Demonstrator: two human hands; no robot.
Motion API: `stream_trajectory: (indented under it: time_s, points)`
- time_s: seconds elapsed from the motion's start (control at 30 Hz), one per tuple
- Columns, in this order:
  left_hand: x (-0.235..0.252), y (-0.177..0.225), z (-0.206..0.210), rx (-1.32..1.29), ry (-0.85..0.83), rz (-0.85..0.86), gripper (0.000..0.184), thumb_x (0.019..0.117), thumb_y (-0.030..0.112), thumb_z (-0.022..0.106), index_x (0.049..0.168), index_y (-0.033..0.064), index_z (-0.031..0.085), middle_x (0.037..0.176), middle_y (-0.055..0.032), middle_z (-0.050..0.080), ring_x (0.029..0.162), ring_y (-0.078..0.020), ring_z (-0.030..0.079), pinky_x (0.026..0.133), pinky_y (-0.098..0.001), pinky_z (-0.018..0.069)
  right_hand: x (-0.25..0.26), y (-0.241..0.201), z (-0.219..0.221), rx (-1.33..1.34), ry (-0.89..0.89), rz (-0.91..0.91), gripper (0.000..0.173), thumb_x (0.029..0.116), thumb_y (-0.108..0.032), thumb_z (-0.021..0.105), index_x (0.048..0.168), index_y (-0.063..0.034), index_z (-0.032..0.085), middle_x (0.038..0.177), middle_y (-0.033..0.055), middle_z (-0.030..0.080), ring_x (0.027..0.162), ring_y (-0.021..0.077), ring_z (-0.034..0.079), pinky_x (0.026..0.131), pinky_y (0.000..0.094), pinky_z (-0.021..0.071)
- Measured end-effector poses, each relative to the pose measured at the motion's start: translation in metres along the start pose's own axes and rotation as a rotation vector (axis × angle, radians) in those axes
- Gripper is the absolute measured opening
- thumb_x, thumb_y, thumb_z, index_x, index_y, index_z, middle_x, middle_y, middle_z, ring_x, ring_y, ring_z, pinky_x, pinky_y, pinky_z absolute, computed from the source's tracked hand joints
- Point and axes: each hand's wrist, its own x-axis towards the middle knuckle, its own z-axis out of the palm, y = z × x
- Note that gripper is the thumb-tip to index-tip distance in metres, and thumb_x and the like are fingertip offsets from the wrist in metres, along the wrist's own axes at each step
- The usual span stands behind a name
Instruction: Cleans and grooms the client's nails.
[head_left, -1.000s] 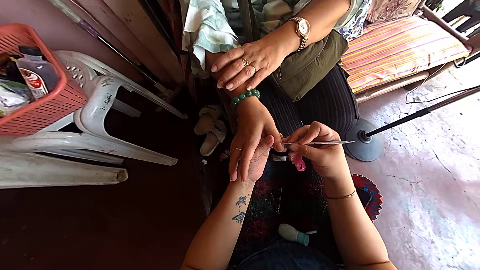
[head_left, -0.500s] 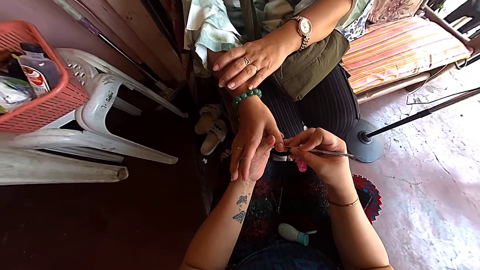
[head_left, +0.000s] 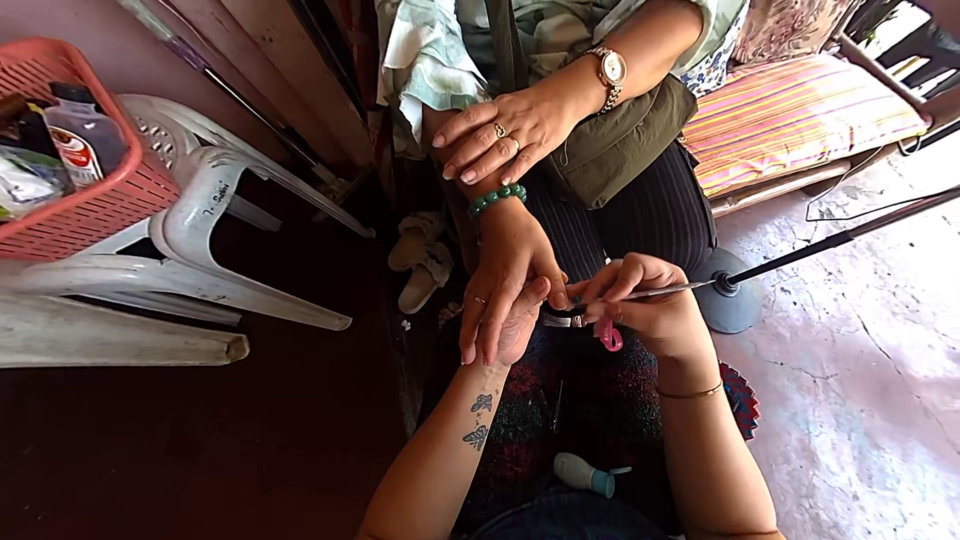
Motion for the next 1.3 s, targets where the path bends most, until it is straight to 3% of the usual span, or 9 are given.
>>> stream_trajectory:
  time_s: [0.27, 0.37, 0.47, 0.57, 0.67, 0.8, 1.0, 1.1, 1.3]
  points:
    - [0.003, -0.008, 0.008, 0.076, 0.008, 0.086, 0.013, 0.0967, 0.016, 0.069, 0.106, 0.0093, 0.074, 0.096, -0.0033, 0.075, 0.088, -0.0132, 0.072, 0.085, -0.0329, 0.0592, -0.001, -0.004, 0.000, -0.130, 0.015, -0.027, 0.016, 0.0840, 0.006, 0.076, 0.089, -0.0073, 0.070, 0.096, 0.0090, 0.076, 0.084, 0.0199, 0.075, 0.074, 0.0353, 0.0661]
    - [0.001, -0.007, 0.010, 0.100, 0.065, 0.092, 0.012, 0.0961, 0.018, 0.070, 0.106, 0.0113, 0.074, 0.095, -0.0003, 0.074, 0.088, -0.0110, 0.070, 0.084, -0.0324, 0.0584, 0.003, -0.008, -0.005, -0.160, -0.106, -0.030, 0.019, 0.0832, 0.000, 0.079, 0.092, -0.0144, 0.072, 0.093, 0.0036, 0.076, 0.088, 0.0193, 0.075, 0.090, 0.0417, 0.0637]
    - [0.001, -0.008, 0.009, 0.101, 0.091, 0.038, 0.013, 0.0950, 0.019, 0.071, 0.105, 0.0115, 0.074, 0.094, -0.0001, 0.074, 0.087, -0.0110, 0.070, 0.084, -0.0321, 0.0580, 0.006, -0.007, -0.002, -0.163, -0.050, -0.047, 0.018, 0.0826, 0.001, 0.079, 0.091, -0.0139, 0.073, 0.093, 0.0050, 0.076, 0.081, 0.0181, 0.076, 0.075, 0.0339, 0.0661]
    - [0.002, -0.006, 0.011, 0.097, 0.094, 0.023, 0.010, 0.0953, 0.017, 0.071, 0.104, 0.0121, 0.074, 0.093, 0.0007, 0.074, 0.087, -0.0108, 0.070, 0.084, -0.0320, 0.0581, 0.007, -0.015, -0.003, -0.217, -0.096, -0.086, 0.017, 0.0824, -0.001, 0.079, 0.091, -0.0145, 0.073, 0.093, 0.0046, 0.076, 0.093, 0.0222, 0.076, 0.092, 0.0414, 0.0631]
    - [0.003, -0.008, 0.008, 0.066, 0.076, 0.000, 0.009, 0.0946, 0.015, 0.071, 0.102, 0.0112, 0.074, 0.093, -0.0009, 0.074, 0.085, -0.0112, 0.071, 0.083, -0.0316, 0.0586, 0.015, -0.014, 0.018, -0.102, 0.178, -0.234, 0.016, 0.0827, -0.003, 0.081, 0.088, -0.0135, 0.070, 0.095, 0.0088, 0.074, 0.078, 0.0202, 0.075, 0.068, 0.0332, 0.0662]
    - [0.004, -0.018, 0.003, 0.090, 0.131, -0.039, 0.012, 0.0939, 0.014, 0.072, 0.105, 0.0102, 0.072, 0.097, 0.0011, 0.073, 0.092, -0.0092, 0.069, 0.089, -0.0297, 0.0567, 0.034, 0.004, 0.051, 0.110, 0.321, -0.234, 0.014, 0.0861, 0.007, 0.072, 0.089, -0.0046, 0.064, 0.094, 0.0149, 0.072, 0.047, 0.0097, 0.059, 0.040, 0.0225, 0.0522]
    - [0.001, -0.017, 0.002, 0.067, 0.116, -0.015, 0.010, 0.0926, 0.014, 0.074, 0.101, 0.0086, 0.074, 0.093, -0.0013, 0.074, 0.089, -0.0115, 0.070, 0.088, -0.0304, 0.0570, 0.046, -0.001, 0.054, -0.093, 0.600, -0.501, 0.012, 0.0959, 0.004, 0.061, 0.099, -0.0071, 0.056, 0.098, 0.0059, 0.070, 0.044, 0.0084, 0.057, 0.039, 0.0231, 0.0540]
    - [-0.001, -0.019, -0.004, 0.135, 0.071, 0.028, 0.013, 0.0977, 0.024, 0.069, 0.107, 0.0155, 0.071, 0.094, 0.0066, 0.071, 0.090, -0.0050, 0.067, 0.086, -0.0265, 0.0560, 0.033, 0.005, 0.070, -0.003, 0.422, -0.342, 0.011, 0.0932, 0.000, 0.068, 0.097, -0.0093, 0.065, 0.101, 0.0094, 0.074, 0.051, 0.0096, 0.061, 0.043, 0.0229, 0.0535]
    - [0.001, -0.003, 0.002, 0.171, 0.048, -0.105, 0.009, 0.0972, 0.017, 0.065, 0.101, 0.0125, 0.072, 0.091, 0.0009, 0.073, 0.087, -0.0131, 0.070, 0.088, -0.0357, 0.0578, 0.024, 0.010, 0.022, -0.018, 0.543, -0.075, 0.015, 0.0930, 0.006, 0.063, 0.095, -0.0075, 0.057, 0.093, 0.0115, 0.075, 0.056, 0.0177, 0.069, 0.046, 0.0301, 0.0590]
